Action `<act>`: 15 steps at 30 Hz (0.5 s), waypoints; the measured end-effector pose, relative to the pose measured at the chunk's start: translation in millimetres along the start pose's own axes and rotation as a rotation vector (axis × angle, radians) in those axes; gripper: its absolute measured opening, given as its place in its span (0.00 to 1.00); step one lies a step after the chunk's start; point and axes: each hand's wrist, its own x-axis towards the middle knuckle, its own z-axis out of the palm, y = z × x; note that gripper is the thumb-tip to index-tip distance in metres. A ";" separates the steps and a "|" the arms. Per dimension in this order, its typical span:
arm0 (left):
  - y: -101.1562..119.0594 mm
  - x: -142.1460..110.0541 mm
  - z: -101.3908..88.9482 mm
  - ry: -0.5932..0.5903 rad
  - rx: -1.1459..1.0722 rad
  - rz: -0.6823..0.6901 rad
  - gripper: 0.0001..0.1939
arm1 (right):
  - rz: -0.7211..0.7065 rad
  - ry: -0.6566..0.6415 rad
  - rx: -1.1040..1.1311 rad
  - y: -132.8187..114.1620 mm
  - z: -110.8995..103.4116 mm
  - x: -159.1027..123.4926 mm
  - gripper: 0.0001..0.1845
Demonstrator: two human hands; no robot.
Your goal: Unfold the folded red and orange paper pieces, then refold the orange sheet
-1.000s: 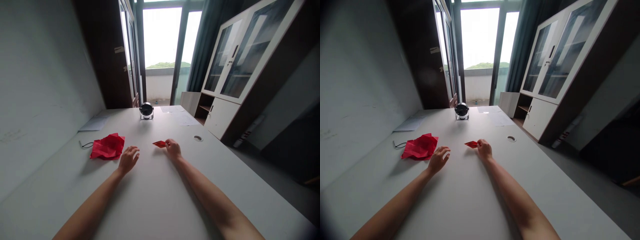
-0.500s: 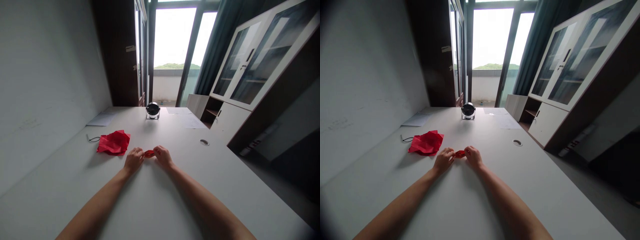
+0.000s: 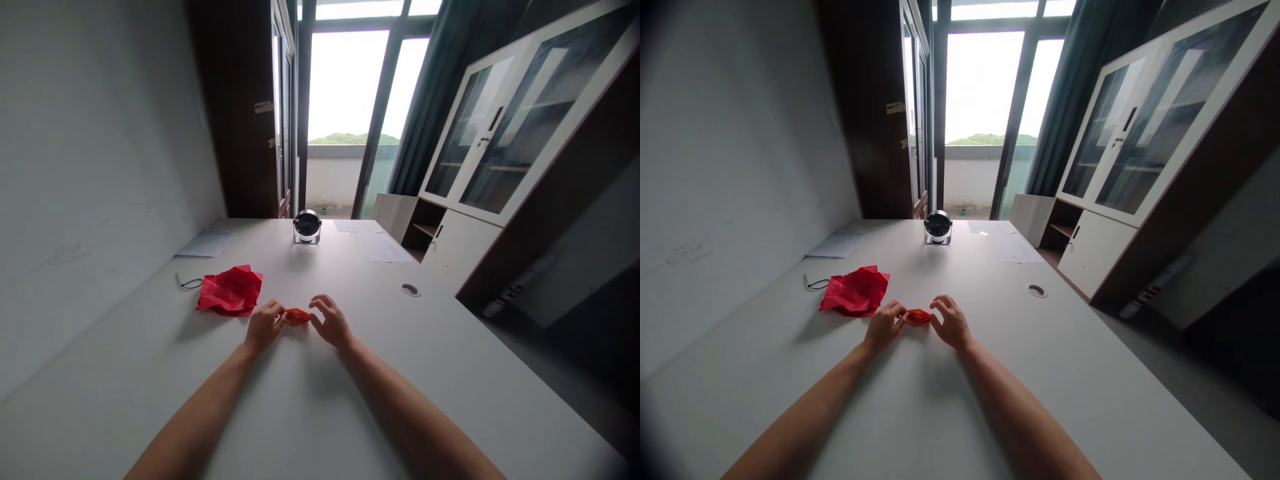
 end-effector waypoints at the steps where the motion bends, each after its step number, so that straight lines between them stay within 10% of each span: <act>1: -0.1 0.0 -0.5 -0.006 -0.008 0.001 0.07 | -0.009 -0.020 -0.006 0.3 0.8 0.2 0.08; 15: -9.9 3.7 8.1 0.049 -0.565 -0.252 0.10 | -0.129 -0.141 -0.123 6.8 5.6 0.1 0.08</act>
